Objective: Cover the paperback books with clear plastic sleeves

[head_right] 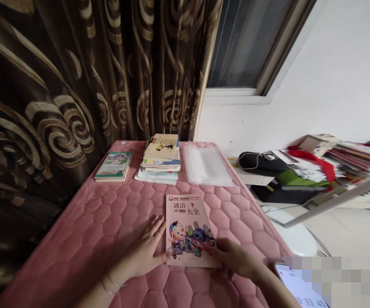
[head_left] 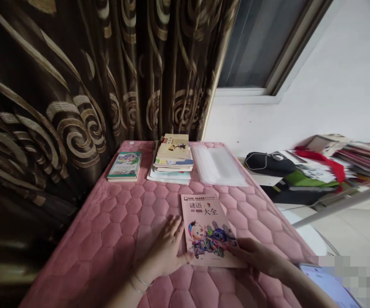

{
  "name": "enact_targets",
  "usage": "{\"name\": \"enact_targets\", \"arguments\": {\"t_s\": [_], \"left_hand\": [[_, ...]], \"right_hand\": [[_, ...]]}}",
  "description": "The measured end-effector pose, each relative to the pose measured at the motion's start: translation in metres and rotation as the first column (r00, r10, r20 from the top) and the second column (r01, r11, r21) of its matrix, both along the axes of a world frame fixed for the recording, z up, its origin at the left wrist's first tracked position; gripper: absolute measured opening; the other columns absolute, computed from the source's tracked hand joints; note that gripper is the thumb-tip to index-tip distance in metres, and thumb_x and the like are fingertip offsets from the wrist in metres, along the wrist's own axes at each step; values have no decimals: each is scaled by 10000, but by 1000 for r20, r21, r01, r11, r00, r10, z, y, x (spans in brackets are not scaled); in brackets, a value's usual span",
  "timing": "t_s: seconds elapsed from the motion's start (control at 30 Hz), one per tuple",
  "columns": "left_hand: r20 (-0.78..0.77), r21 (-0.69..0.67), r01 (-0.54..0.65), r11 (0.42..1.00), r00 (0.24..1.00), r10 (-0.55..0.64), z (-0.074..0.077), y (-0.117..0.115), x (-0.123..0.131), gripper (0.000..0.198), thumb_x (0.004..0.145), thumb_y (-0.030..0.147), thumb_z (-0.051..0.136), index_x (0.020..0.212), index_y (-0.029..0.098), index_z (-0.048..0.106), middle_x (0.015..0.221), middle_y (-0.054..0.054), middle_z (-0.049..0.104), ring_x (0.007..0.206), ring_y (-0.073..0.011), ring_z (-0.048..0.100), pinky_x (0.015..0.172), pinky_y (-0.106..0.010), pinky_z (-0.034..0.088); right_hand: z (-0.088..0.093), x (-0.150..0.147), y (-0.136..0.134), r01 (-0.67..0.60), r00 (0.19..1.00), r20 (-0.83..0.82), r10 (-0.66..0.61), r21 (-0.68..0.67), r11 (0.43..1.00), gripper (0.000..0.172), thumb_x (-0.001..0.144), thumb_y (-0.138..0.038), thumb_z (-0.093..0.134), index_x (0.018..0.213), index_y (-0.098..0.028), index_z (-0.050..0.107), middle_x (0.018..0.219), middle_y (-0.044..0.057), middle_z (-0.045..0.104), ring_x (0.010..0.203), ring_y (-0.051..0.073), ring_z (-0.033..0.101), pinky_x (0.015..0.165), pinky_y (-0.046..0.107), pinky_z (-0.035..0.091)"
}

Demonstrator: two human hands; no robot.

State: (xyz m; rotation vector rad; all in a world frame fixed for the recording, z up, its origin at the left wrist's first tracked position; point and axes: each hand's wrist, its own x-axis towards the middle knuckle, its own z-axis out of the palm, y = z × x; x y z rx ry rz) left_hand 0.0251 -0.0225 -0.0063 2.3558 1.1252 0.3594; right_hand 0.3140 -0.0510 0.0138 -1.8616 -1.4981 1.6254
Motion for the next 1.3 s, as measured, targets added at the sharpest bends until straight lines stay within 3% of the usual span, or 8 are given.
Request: {"name": "enact_targets", "arguments": {"t_s": [0.13,0.23,0.3,0.47,0.63,0.8,0.97,1.3], "left_hand": [[-154,43,56,997,987,-49,0,-2,2,1083,702,673,599,1488,133,84,1554,-164,12,1421,-356,1,1148,-546,144],[-207,70,37,997,978,-22,-2,7,0,1101,698,652,616,1489,126,59,1554,-161,7,1424,-338,-7,1156,-519,128],[-211,81,29,996,977,-11,-2,18,-4,1096,694,657,617,1488,134,73,1554,-167,35,1427,-329,20,1157,-508,126],[-146,86,42,995,989,-29,3,38,-21,1097,660,662,650,1484,169,120,1550,-166,110,1428,-309,87,1152,-492,155],[-135,33,83,996,988,-78,14,37,-30,1068,619,572,739,1470,230,192,1544,-133,179,1424,-300,136,1149,-518,136],[-117,22,69,997,991,-66,15,36,-32,1021,626,526,755,1458,248,232,1540,-123,207,1423,-300,148,1143,-529,149],[-104,40,58,998,993,-54,13,36,-30,1028,608,527,769,1450,242,255,1538,-124,220,1416,-312,175,1141,-542,156],[-37,17,28,999,999,-28,14,31,-24,892,594,450,808,1366,268,400,1504,-114,315,1399,-320,231,1134,-603,107]], "right_hand": [[0,-5,31,70,944,307,-123,178,982,419,848,-545,455,779,-155,591,689,57,646,573,166,620,439,232,455],[-8,-18,53,35,867,448,-220,384,923,342,905,-413,378,744,-179,568,755,77,669,732,195,640,574,246,458],[-12,-28,65,0,845,480,-233,437,900,317,919,-355,357,738,-183,554,779,86,676,777,202,637,633,258,439],[-14,-46,79,-39,817,514,-263,504,863,333,944,-333,333,761,-179,563,797,101,682,752,208,640,611,262,403],[-25,-49,77,-73,791,542,-284,545,835,297,956,-273,343,841,-172,597,862,108,681,769,203,649,603,252,375],[-26,-49,71,-90,801,527,-286,577,812,296,949,-303,353,847,-181,602,788,78,674,701,180,630,554,236,351],[-21,-49,68,-60,826,497,-265,546,836,333,955,-312,307,825,-171,579,779,83,670,671,172,616,541,239,333],[-25,-42,69,-99,837,492,-238,564,820,339,947,-307,298,767,-191,561,690,53,635,623,166,593,533,238,329]]}}
